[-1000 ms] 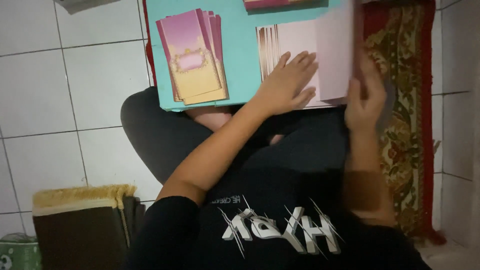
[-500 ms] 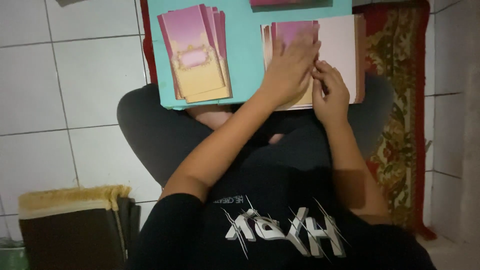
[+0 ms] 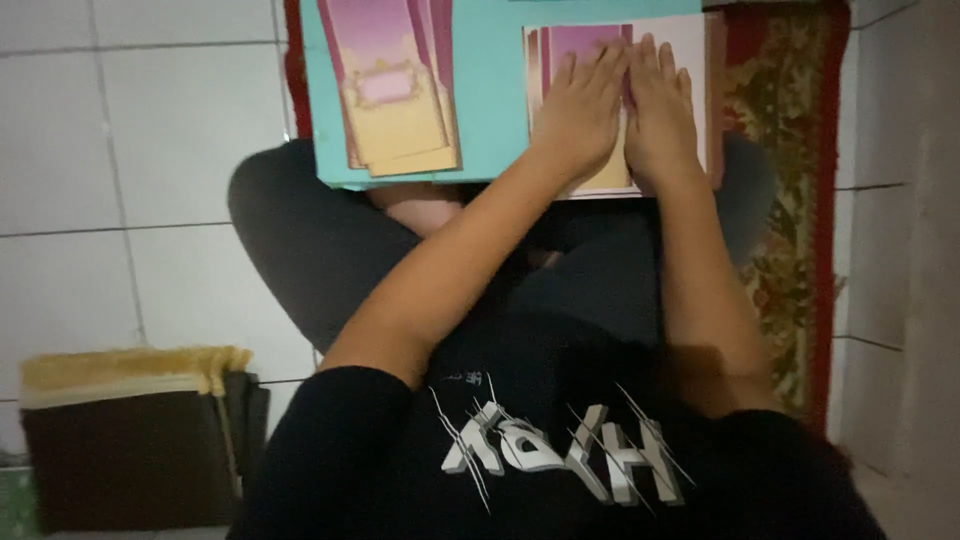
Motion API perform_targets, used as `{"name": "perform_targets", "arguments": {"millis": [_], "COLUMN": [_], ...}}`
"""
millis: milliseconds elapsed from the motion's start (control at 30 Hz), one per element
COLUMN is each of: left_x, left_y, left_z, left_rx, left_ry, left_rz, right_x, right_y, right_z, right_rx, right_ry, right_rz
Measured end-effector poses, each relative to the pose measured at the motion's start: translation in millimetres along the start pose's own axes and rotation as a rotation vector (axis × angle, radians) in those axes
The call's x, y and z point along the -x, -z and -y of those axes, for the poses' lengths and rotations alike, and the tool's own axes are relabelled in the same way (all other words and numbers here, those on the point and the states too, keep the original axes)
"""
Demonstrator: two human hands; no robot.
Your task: Sorting and aligning printed cards into a stack on a low table while sitting on the floor.
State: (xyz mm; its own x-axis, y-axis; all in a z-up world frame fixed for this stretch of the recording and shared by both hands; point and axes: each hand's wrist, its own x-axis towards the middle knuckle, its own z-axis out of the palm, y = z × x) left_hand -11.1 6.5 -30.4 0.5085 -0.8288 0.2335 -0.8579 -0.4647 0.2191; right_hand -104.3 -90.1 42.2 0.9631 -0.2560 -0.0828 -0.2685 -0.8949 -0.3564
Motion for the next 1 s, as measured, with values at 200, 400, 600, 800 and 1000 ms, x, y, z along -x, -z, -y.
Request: {"name": "perform_targets", "arguments": {"millis": [200,400,600,800,1000], "left_x": [-27.4,-30.4,-14.1,-9.5,-8.9], "left_y": [18.5,21.4,26.2,41.7,53.1], "left_z": [-11.6,0.8,6.5,-0.2,0.9], "left_rx": [-0.352,-0.18,0.263,-0.009,-0.038], "left_ry": [0.071,-0.051,0.031,0.088,0.054], "left_rz": [0.0,0.095,0.086,0.155,0.189], "right_x": [57.1,58.0,3.0,47.9,61.0], "right_y": [-6.2,-15.6,16.0,-19.2,-12.5], "right_z": [30.4,17.0,31.5,8.0,14.7], "right_rx": [-0.036,0.086,-0.038,0.02,0.064], "right_ry": [-0.038,-0.069,-0.082,-0.008,-0.003], "right_rz": [-0.084,-0.016,-0.01,-0.078,-0.016]}}
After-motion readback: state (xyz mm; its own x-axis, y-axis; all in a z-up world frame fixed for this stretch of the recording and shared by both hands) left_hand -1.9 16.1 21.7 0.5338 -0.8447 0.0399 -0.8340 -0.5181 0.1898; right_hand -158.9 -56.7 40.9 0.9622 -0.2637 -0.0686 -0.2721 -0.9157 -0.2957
